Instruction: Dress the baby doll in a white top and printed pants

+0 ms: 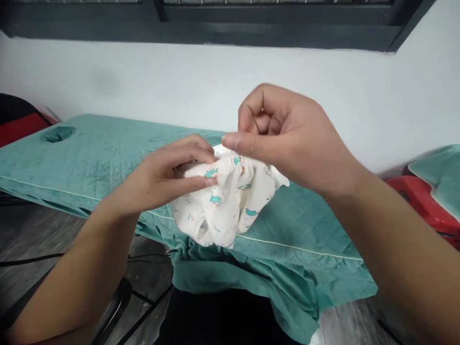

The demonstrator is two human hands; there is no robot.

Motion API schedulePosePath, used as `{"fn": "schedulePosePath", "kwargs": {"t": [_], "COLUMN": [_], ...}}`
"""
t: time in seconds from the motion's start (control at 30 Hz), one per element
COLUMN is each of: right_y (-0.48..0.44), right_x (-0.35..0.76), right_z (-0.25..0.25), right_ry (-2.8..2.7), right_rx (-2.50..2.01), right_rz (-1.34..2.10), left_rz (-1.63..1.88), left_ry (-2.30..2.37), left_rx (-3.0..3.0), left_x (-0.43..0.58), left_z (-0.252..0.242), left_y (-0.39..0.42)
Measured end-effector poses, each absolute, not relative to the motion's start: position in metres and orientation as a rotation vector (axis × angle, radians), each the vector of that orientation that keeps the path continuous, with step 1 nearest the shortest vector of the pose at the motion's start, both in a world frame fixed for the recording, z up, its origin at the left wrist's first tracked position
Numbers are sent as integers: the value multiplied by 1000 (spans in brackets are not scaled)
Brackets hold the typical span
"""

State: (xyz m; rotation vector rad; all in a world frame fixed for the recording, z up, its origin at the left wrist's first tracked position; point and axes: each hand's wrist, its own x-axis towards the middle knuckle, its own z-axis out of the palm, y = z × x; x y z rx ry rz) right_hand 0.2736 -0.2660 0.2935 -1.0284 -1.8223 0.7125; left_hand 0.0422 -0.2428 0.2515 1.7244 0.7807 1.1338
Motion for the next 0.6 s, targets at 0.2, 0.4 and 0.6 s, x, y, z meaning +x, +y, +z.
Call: {"fn": "schedulePosePath", "kwargs": {"t": [0.2,0.4,0.6], "right_y": [-268,-264,-249], "right_x": [271,263,262], "right_z": [312,298,245], "right_ry": [-2043,-1739,-1483], "right_rx": [-1099,-1053,-1033], "right_rz": [1116,1065,1127], "left_rz": [1528,1060,699], "left_ry": [646,569,518], "left_rx": [1518,1316,1130], "left_x": [51,61,75], "left_z": [265,244,188], "left_y": [-254,-247,-246]}}
